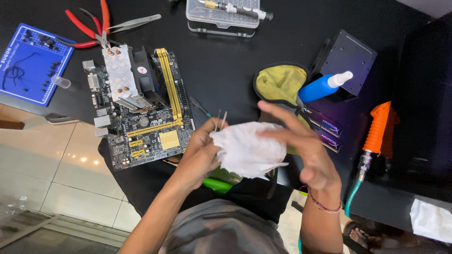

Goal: The person cleans a motherboard using a cotton swab wrapped around tweezers. They wipe various areas including the CPU socket and heatsink, then rotate the board to access different sections.

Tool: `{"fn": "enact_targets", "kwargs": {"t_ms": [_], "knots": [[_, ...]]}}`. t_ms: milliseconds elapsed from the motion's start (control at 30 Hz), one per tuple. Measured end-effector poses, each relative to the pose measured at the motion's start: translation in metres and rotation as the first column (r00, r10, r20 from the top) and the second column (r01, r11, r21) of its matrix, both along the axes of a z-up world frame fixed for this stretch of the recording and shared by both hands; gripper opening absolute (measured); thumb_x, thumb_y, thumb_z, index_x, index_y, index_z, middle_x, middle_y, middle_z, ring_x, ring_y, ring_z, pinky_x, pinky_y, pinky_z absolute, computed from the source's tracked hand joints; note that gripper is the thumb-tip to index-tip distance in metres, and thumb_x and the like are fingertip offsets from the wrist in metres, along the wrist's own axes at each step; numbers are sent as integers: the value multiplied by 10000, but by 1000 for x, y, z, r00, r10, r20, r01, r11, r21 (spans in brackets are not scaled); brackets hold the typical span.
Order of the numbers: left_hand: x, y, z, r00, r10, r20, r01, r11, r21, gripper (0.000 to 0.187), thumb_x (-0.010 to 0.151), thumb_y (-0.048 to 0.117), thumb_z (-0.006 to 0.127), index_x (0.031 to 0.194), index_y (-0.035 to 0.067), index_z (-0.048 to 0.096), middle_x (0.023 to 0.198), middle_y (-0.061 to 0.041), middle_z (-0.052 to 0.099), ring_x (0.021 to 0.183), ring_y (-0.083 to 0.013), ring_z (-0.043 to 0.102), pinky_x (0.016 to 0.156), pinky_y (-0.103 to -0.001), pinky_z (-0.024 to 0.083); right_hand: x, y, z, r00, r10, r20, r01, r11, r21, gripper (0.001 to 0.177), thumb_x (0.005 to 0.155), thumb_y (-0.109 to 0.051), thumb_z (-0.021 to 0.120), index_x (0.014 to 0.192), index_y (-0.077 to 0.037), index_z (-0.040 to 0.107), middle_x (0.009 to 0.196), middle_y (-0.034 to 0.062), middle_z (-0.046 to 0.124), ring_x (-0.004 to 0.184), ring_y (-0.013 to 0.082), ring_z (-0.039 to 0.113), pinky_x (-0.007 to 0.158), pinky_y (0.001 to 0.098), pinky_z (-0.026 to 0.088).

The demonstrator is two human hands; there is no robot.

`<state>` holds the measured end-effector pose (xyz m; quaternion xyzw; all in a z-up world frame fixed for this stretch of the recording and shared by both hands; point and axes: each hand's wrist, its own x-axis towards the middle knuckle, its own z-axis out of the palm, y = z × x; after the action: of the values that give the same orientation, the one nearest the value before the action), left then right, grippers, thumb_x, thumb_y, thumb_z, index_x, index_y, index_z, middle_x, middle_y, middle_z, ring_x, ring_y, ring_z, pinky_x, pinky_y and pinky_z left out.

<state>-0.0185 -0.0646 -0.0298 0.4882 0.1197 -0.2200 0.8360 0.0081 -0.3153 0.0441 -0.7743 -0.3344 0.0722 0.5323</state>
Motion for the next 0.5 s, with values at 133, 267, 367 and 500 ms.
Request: {"fn": "enact_targets", "kwargs": {"t_ms": [133,267,367,500], "knots": [[-2,-4,0,996,-50,68,52,998,-24,162,983,47,591,1112,146,592,780,54,484,504,-10,350,402,-224,167,2,16,-1,989,-96,110,105,991,-81,708,1009,-468,698,1539,-18,567,1698,264,526,1629,415,528,1368,549,429],[-4,-6,-4,989,-4,147,11,999,-48,157,1011,74,588,1163,62,624,768,-28,554,507,-34,369,395,-205,240,5,23,-15,981,-190,48,196,962,-191,555,875,-227,923,1374,-90,723,1250,89,800,1154,260,770,1134,502,495],[-6,-2,-4,984,71,165,-71,997,-3,210,1053,110,610,1206,-30,644,815,-97,576,507,-56,377,344,-185,301,7,21,-26,958,-284,-39,280,955,-97,265,878,-90,917,1128,-78,830,936,94,818,853,253,768,876,445,586],[-5,6,7,972,93,214,-120,986,114,463,991,307,717,1227,-86,649,905,-120,574,593,-87,471,376,-197,408,6,17,-35,906,-393,-157,390,920,-52,192,857,-55,939,991,-25,806,750,97,731,753,119,612,722,359,557]]}}
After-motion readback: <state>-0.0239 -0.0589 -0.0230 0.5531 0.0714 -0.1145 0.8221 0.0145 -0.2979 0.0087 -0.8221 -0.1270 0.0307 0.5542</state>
